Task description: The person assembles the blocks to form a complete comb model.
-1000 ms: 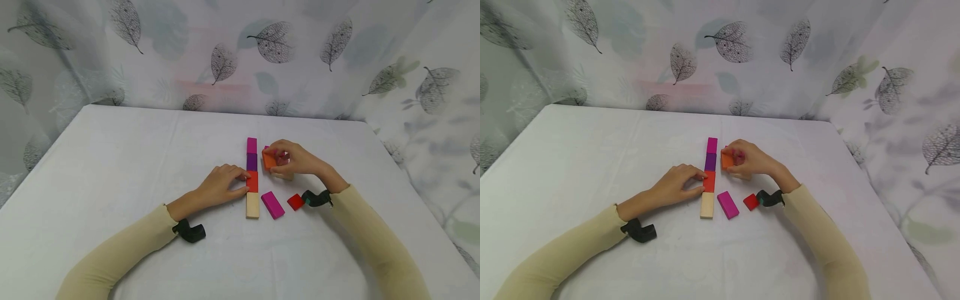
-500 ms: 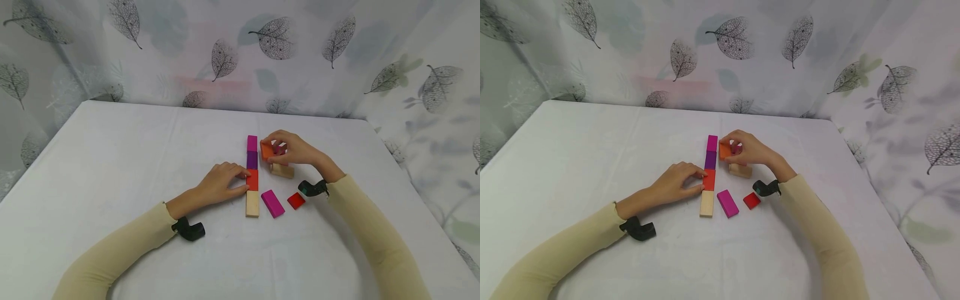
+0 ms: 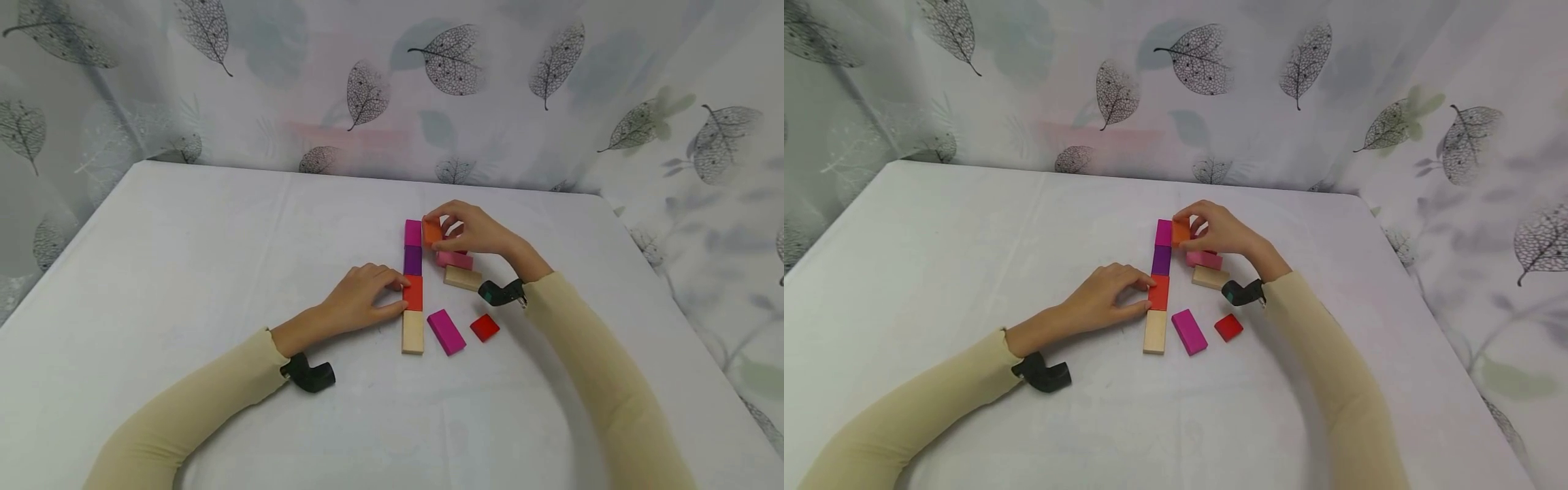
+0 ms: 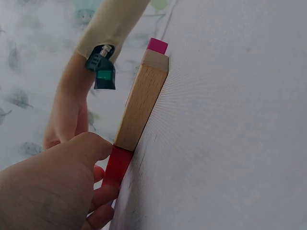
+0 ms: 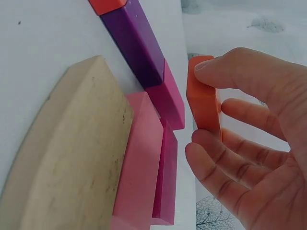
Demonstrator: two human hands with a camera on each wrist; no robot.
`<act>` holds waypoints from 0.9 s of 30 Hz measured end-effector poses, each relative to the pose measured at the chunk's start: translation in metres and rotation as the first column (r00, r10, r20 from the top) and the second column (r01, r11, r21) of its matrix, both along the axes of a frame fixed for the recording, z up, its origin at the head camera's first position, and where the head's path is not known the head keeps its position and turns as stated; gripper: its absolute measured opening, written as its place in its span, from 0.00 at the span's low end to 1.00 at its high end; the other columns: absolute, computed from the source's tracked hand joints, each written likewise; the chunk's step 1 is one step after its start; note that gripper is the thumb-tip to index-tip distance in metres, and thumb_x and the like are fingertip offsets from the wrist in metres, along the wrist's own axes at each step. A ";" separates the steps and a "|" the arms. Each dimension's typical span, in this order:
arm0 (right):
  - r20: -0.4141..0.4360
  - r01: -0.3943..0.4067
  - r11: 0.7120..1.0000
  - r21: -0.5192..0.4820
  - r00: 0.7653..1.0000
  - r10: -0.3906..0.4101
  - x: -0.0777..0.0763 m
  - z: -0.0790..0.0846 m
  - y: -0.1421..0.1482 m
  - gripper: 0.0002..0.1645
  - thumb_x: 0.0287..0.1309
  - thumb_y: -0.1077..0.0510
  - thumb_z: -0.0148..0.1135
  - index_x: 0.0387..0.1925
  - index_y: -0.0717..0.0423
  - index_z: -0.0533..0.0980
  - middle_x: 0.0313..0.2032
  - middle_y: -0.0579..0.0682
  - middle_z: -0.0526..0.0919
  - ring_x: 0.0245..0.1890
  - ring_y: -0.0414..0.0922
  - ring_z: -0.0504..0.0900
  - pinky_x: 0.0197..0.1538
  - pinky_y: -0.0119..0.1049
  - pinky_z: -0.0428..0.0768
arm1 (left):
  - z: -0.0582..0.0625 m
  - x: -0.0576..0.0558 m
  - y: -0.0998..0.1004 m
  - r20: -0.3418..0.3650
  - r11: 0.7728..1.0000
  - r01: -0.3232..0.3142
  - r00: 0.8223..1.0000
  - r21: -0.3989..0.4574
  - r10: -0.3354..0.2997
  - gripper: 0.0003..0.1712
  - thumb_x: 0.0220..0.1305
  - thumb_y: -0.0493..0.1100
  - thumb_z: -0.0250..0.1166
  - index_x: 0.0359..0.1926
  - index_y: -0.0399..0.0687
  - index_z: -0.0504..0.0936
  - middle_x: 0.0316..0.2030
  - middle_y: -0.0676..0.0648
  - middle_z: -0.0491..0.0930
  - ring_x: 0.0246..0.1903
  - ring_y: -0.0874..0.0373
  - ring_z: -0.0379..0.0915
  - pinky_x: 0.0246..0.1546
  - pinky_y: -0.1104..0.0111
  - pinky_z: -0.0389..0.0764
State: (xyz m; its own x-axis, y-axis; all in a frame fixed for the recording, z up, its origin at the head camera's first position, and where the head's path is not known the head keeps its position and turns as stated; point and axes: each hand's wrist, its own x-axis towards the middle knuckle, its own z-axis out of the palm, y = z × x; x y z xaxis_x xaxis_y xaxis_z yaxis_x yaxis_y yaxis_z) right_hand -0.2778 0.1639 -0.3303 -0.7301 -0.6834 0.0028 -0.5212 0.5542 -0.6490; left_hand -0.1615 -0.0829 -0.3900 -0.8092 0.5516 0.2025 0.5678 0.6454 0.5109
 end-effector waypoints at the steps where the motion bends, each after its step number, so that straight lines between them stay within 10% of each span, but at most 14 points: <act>1: 0.003 0.003 1.000 -0.001 1.000 -0.003 -0.001 0.000 -0.001 0.31 0.53 0.64 0.70 0.59 0.64 0.72 0.54 0.62 0.73 0.48 0.55 0.79 0.52 0.50 0.80 | 0.000 0.000 0.000 -0.002 1.000 0.001 1.000 0.000 -0.001 0.19 0.63 0.52 0.65 0.53 0.51 0.79 0.44 0.53 0.80 0.49 0.58 0.73 0.50 0.58 0.70; 27: 0.015 0.091 0.995 0.037 0.996 -0.092 -0.029 -0.012 -0.017 0.32 0.55 0.60 0.70 0.61 0.63 0.72 0.57 0.61 0.73 0.50 0.56 0.79 0.54 0.48 0.79 | 0.000 0.000 -0.001 -0.004 1.000 0.003 1.000 -0.004 -0.003 0.20 0.64 0.52 0.65 0.53 0.51 0.79 0.44 0.53 0.80 0.49 0.57 0.73 0.51 0.57 0.70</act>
State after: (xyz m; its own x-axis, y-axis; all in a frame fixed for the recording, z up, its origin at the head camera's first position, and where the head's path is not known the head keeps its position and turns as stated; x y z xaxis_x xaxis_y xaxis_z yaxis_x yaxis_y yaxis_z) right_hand -0.3066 0.1472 -0.3418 -0.7892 -0.6133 -0.0336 -0.4567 0.6225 -0.6356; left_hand -0.1620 -0.0838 -0.3899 -0.8063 0.5552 0.2039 0.5723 0.6454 0.5059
